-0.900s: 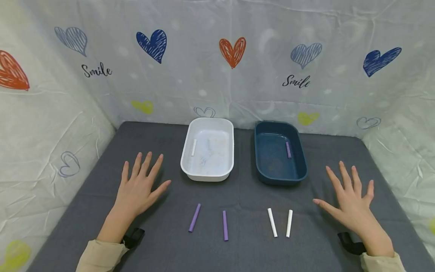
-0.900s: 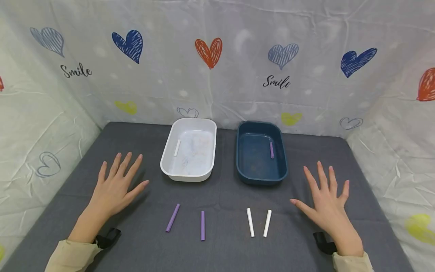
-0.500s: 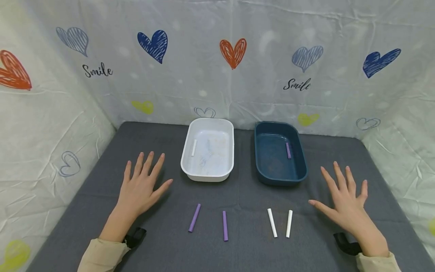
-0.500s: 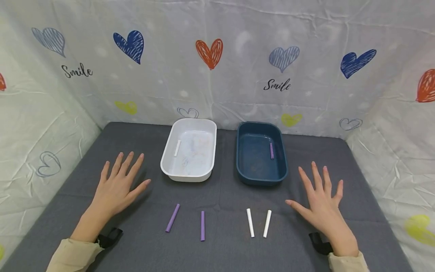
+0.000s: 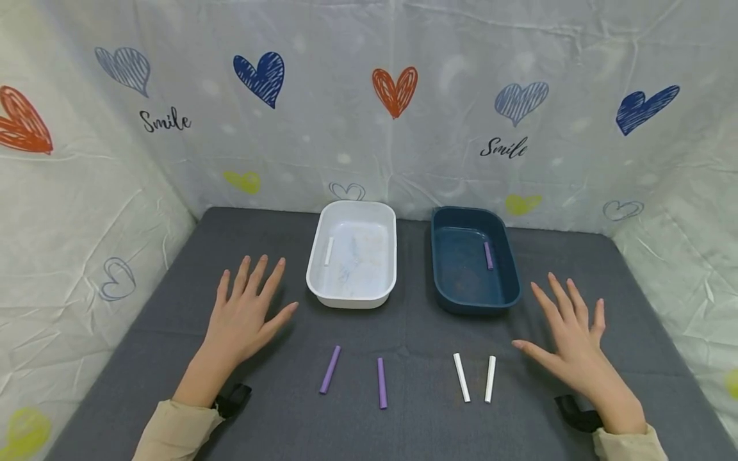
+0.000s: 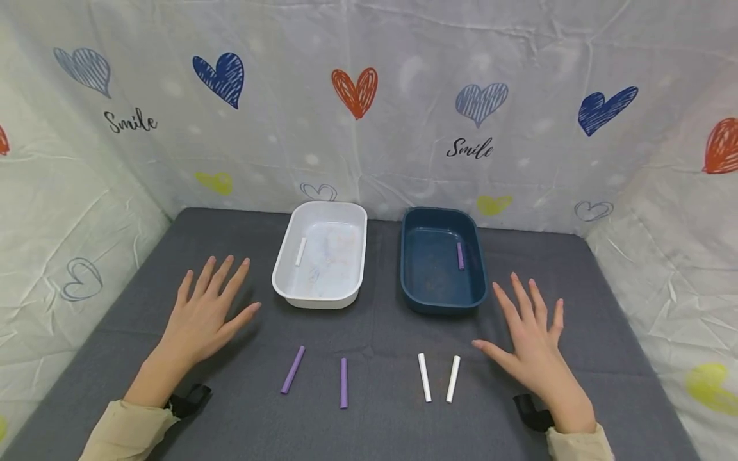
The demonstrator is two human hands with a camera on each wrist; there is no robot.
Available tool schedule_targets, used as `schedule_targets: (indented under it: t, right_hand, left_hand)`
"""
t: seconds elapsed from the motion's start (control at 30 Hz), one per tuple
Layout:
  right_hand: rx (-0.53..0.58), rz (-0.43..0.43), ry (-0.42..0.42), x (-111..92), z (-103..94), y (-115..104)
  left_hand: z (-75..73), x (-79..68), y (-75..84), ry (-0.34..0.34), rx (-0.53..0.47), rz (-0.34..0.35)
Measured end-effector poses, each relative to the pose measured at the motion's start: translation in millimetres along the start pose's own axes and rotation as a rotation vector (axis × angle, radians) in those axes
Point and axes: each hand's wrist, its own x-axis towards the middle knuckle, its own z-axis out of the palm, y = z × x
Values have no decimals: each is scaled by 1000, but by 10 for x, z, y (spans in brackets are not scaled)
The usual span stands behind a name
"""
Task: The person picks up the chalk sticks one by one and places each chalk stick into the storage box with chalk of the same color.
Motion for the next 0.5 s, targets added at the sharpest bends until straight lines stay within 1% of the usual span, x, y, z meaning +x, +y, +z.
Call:
schedule_targets:
  t: [0.1, 0.27, 0.5]
  right_hand:
    - [15, -23, 13, 20, -26, -7]
    - [51, -68, 56, 45, -3, -19]
    - [175, -152, 101, 92, 44, -44]
  left_hand:
    - [6, 39, 39, 3, 0, 5]
    - [4, 84, 89, 6, 1, 15]
    - [-19, 130, 151, -8, 1, 10]
